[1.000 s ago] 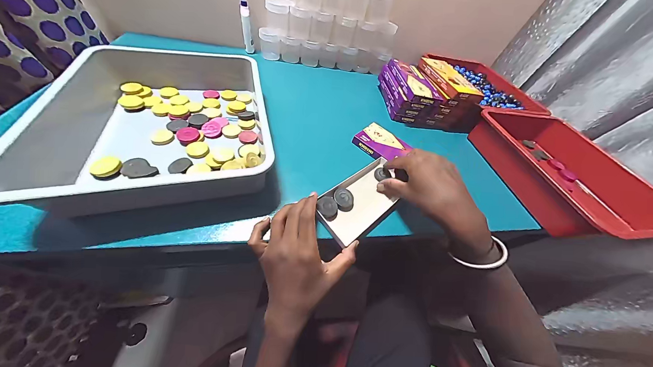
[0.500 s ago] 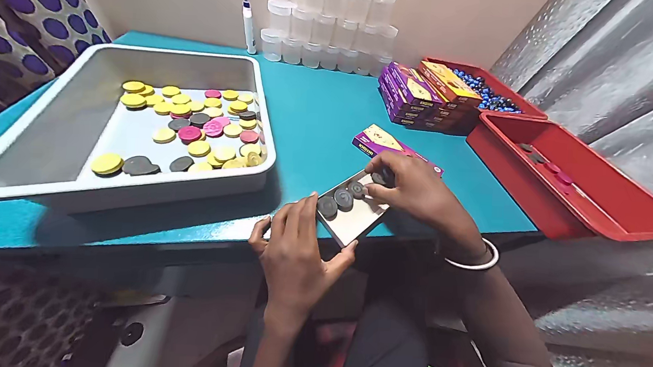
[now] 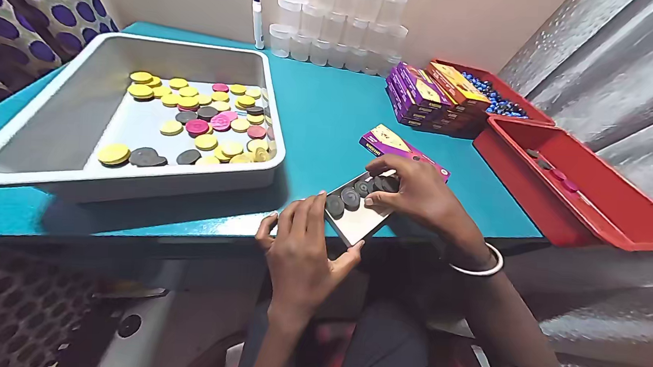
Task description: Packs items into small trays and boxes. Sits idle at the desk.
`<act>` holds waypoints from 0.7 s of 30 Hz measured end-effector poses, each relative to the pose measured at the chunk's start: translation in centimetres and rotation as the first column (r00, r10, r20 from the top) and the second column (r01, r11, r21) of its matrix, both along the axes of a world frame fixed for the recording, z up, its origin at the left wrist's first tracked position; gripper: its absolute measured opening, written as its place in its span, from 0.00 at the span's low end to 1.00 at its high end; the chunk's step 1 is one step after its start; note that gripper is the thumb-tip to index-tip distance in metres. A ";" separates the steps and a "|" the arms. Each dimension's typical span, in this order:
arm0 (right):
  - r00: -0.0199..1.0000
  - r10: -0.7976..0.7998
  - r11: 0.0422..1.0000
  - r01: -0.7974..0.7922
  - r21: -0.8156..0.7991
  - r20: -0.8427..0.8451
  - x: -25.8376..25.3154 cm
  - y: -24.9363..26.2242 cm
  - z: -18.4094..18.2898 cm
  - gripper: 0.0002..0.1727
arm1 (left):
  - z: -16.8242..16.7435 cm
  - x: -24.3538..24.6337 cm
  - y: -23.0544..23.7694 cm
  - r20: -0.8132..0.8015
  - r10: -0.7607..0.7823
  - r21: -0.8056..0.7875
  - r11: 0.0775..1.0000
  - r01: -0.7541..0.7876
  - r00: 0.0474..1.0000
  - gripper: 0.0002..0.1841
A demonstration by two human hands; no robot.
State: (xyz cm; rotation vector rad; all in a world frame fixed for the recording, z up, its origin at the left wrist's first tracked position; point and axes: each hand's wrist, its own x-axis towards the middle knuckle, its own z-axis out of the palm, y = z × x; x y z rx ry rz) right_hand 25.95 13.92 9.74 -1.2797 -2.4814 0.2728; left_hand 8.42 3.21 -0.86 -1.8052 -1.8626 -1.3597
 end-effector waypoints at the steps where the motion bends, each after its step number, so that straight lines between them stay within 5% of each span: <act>1: 1.000 -0.004 1.000 0.004 0.011 0.001 -0.2 -0.1 -0.1 0.27 | 0.0 0.0 0.0 -0.002 0.000 0.002 1.000 0.000 1.000 0.45; 17: 1.000 0.016 0.986 -0.016 0.168 0.002 -1.2 -1.7 -0.7 0.24 | 0.0 0.0 0.1 0.009 -0.006 0.005 1.000 0.006 1.000 0.44; 21: 0.999 0.022 0.975 -0.015 0.223 -0.028 -0.4 -1.9 -1.4 0.16 | 0.1 0.0 0.0 0.016 -0.008 0.003 1.000 0.008 1.000 0.43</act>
